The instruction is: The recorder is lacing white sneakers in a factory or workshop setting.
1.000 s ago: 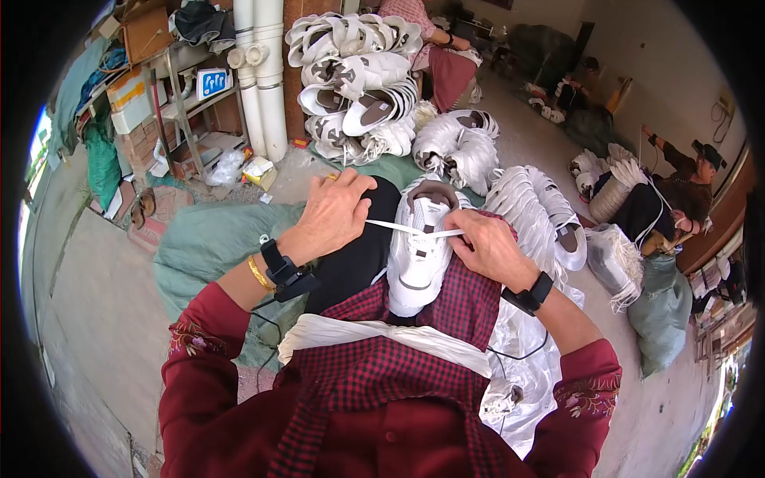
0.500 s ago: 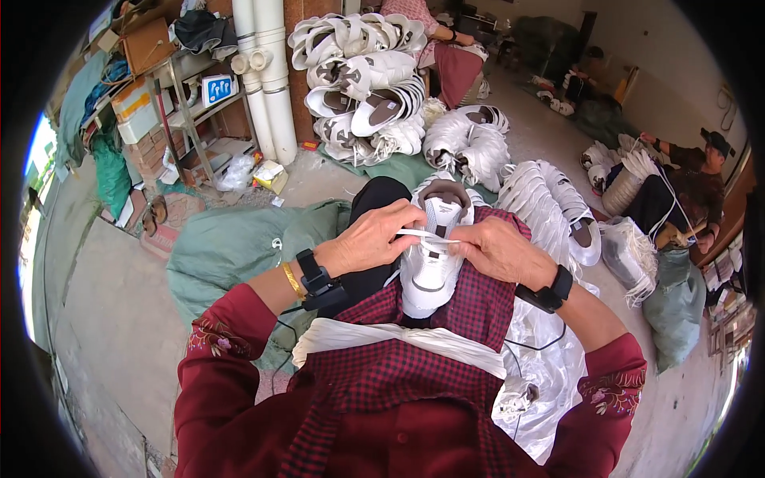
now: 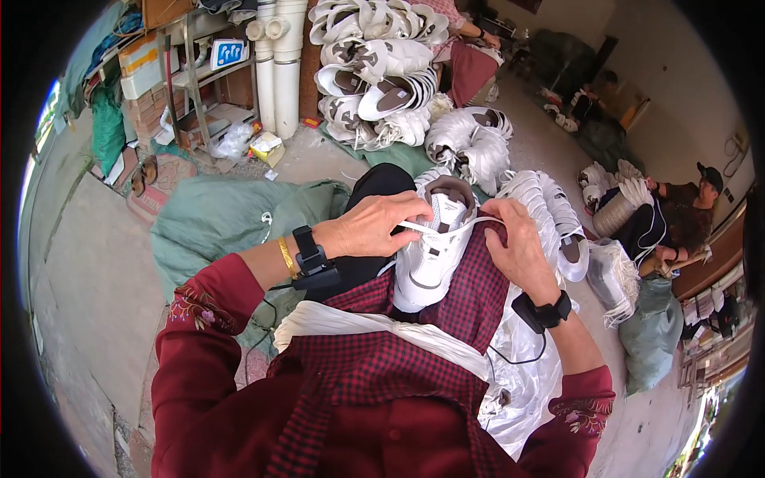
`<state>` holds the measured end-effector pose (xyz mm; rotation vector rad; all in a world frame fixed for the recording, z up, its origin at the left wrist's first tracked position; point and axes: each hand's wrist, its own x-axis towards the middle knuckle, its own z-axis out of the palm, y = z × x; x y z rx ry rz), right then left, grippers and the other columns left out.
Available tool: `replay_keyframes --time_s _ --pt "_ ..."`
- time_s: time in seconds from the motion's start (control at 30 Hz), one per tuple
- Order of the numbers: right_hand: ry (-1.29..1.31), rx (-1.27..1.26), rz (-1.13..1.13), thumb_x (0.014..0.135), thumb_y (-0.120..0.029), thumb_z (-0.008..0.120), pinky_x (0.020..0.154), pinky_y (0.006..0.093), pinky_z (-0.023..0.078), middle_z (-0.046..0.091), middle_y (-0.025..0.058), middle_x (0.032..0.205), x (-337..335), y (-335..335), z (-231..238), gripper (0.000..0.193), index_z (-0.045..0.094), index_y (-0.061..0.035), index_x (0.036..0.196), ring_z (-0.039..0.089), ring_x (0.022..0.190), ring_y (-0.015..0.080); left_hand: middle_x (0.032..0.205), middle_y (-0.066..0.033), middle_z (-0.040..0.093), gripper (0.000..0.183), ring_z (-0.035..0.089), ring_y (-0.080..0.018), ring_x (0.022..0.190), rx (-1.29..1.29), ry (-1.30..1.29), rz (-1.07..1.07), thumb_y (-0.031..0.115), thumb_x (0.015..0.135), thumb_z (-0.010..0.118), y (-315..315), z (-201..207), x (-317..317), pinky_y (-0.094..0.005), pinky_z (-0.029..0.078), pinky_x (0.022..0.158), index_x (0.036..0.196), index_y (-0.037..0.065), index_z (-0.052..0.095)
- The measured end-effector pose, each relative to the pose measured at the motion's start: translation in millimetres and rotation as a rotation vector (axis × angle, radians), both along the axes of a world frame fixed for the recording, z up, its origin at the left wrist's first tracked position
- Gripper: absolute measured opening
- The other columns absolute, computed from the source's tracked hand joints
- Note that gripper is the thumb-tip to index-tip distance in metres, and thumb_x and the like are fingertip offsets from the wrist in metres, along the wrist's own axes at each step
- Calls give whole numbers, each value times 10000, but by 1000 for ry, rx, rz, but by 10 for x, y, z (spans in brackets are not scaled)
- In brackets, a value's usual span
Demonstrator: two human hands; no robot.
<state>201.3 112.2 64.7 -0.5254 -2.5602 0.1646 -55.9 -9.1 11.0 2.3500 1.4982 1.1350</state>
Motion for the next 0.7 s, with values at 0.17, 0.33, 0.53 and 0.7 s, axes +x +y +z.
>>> replay_keyframes --time_s 0.17,0.33,0.53,0.7 --pt "-48 -8 124 779 -2 676 922 460 432 566 142 1073 -195 -233 -80 377 582 -46 1142 557 1079 348 1004 -96 604 333 639 -292 897 -18 -12 -38 82 845 701 21 47 -39 -387 520 784 1165 57 614" --pt "-31 1 180 779 -44 712 868 467 446 563 132 1024 -321 -275 -53 235 649 -36 1006 558 1040 336 890 -95 571 373 613 -275 826 -75 25 -54 41 785 677 129 101 -63 -392 504 742 1153 58 618" --pt "-179 54 83 774 -154 796 793 483 456 621 135 1003 -514 -407 -219 172 714 -39 873 585 1033 323 822 -74 549 375 583 -257 735 -119 13 -85 24 760 680 257 130 -107 -396 478 666 1128 75 636" --pt "-149 9 42 777 -130 793 781 482 449 622 139 888 -635 -380 -240 167 702 -12 852 613 943 339 814 -68 545 336 578 -242 719 -118 -19 -61 25 760 685 256 91 -98 -388 467 646 1090 79 654"
